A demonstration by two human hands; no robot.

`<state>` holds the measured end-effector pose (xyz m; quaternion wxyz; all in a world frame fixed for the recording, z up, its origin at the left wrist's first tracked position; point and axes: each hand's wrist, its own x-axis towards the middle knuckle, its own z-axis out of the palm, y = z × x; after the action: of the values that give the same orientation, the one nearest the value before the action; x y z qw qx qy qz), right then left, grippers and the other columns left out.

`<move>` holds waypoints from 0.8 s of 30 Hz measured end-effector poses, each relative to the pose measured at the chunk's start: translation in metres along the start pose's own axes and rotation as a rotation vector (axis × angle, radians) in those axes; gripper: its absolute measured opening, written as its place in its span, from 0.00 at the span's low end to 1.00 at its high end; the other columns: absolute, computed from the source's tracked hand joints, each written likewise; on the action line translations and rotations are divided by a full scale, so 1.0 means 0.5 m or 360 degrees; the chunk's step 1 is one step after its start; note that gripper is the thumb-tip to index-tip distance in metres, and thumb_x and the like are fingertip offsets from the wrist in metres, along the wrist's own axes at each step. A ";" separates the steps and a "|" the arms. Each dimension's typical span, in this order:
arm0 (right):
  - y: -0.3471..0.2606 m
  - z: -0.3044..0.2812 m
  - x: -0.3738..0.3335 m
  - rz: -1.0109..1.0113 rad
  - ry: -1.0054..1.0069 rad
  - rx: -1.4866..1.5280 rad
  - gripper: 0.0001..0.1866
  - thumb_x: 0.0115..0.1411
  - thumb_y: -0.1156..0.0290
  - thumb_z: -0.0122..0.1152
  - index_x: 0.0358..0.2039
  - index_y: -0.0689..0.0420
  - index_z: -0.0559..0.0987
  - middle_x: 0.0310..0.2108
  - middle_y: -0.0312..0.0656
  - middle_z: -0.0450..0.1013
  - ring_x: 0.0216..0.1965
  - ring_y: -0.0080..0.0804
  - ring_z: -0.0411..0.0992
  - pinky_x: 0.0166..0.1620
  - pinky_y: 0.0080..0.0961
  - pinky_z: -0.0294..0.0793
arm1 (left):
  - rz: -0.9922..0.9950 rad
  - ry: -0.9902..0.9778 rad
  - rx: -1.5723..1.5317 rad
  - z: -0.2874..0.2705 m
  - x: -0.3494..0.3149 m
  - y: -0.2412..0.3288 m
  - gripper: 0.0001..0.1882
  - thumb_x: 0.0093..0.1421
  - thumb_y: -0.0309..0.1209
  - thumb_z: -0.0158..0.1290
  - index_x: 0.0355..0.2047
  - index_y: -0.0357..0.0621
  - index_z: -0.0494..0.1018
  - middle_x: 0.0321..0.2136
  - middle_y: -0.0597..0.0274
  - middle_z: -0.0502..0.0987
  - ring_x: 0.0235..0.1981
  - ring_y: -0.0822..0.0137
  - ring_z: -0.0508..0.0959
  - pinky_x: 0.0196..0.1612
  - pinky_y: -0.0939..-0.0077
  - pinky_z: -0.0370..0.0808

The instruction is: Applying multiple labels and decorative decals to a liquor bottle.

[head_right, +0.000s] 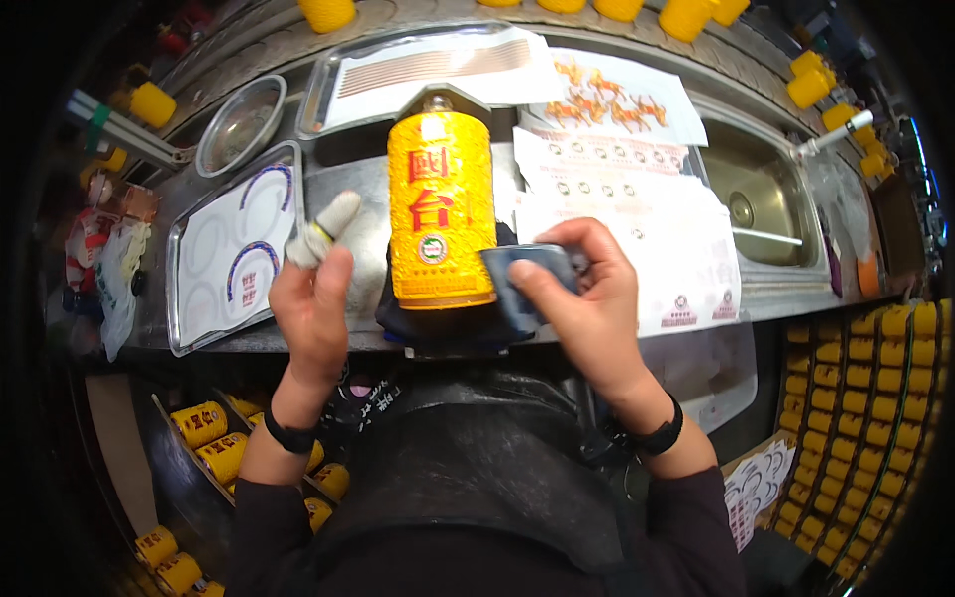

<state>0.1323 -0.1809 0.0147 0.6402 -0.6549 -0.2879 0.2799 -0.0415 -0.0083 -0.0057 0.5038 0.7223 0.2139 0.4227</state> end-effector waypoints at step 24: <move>0.047 0.046 0.008 -0.0383 -0.0312 -0.0770 0.40 0.39 0.75 0.79 0.54 0.64 0.68 0.44 0.45 0.73 0.46 0.33 0.74 0.40 0.27 0.77 | -0.1100 -0.0374 -0.0218 0.105 0.275 -0.047 0.20 0.43 0.37 0.66 0.28 0.29 0.79 0.28 0.52 0.81 0.27 0.63 0.81 0.31 0.71 0.77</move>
<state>0.1186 -0.1629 -0.0093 0.4631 -0.7196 -0.4824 0.1870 0.0805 0.0733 0.0199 0.6850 0.6158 0.3571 0.1551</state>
